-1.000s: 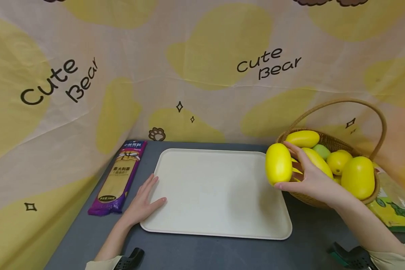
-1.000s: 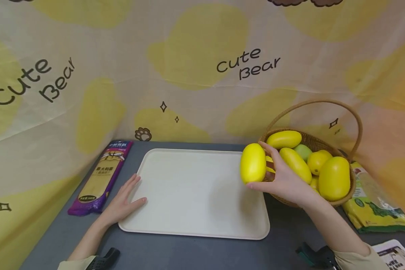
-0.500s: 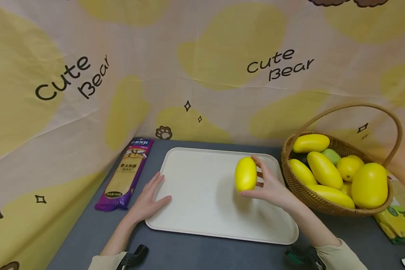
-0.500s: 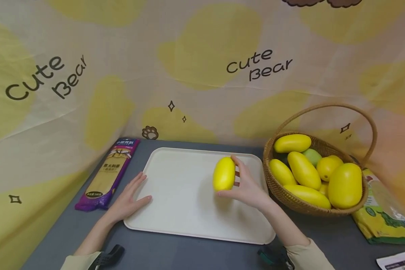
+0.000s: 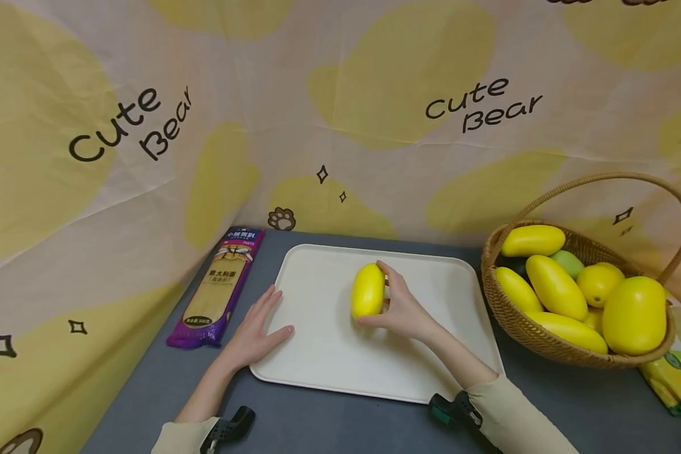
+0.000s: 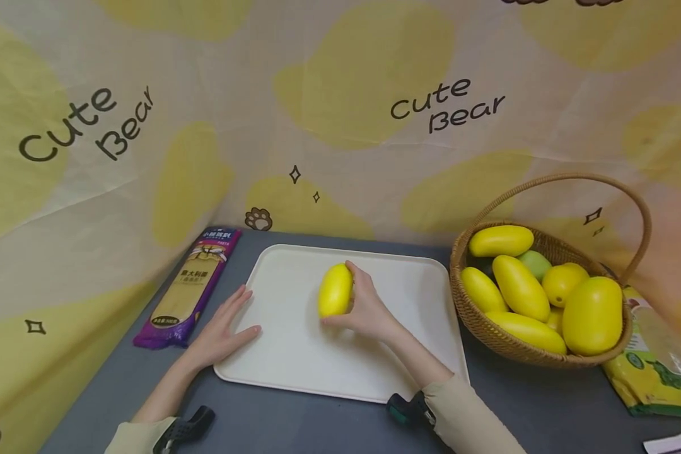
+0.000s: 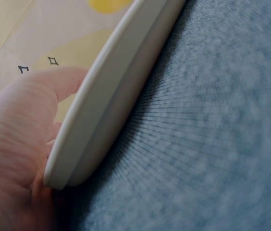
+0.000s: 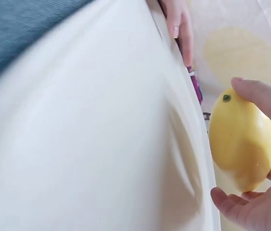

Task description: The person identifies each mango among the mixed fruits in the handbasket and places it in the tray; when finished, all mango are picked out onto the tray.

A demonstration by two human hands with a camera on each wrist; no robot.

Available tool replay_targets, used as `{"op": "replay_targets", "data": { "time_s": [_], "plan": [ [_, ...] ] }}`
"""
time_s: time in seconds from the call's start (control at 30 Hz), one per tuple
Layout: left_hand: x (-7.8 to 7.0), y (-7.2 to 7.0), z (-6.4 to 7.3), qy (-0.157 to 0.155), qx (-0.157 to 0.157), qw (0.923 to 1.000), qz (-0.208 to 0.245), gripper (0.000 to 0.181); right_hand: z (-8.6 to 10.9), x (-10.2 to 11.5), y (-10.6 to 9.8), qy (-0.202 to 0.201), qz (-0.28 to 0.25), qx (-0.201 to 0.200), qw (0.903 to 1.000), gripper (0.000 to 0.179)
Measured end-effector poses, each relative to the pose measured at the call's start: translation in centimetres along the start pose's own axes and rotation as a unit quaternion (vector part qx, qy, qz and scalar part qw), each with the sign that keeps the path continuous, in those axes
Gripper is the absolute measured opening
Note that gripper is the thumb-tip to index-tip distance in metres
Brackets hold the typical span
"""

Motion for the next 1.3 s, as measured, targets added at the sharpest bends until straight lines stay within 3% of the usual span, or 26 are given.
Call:
{"op": "replay_targets", "data": {
  "time_s": [0.27, 0.53, 0.8, 1.3],
  "plan": [
    [0.1, 0.0, -0.1, -0.010, 0.005, 0.9999, -0.012, 0.083, -3.5, 0.8, 3.2, -0.037, 0.037, -0.002, 0.9986, 0.117],
    [-0.2, 0.1, -0.1, -0.016, 0.028, 0.9991, -0.027, 0.087, -5.7, 0.9, 5.8, -0.029, 0.069, 0.010, 0.9971, 0.115],
    [-0.1, 0.2, -0.2, 0.004, 0.028, 0.9992, -0.029, 0.086, -7.1, 1.0, 7.8, -0.036, 0.078, 0.003, 0.9963, 0.114],
    [0.1, 0.3, 0.1, -0.010, 0.031, 0.9990, -0.031, 0.085, -7.6, 1.3, 9.0, -0.024, 0.094, -0.008, 0.9953, 0.110]
  ]
}}
Point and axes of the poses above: each hand's wrist, its own z-axis away from the middle knuckle, its own y-axis out of the palm, x = y × z, the point moved 6 cm from there along -z, towards the middle knuckle, and after that the axes turned 12 degrees about -x, right-handed, at the moved point
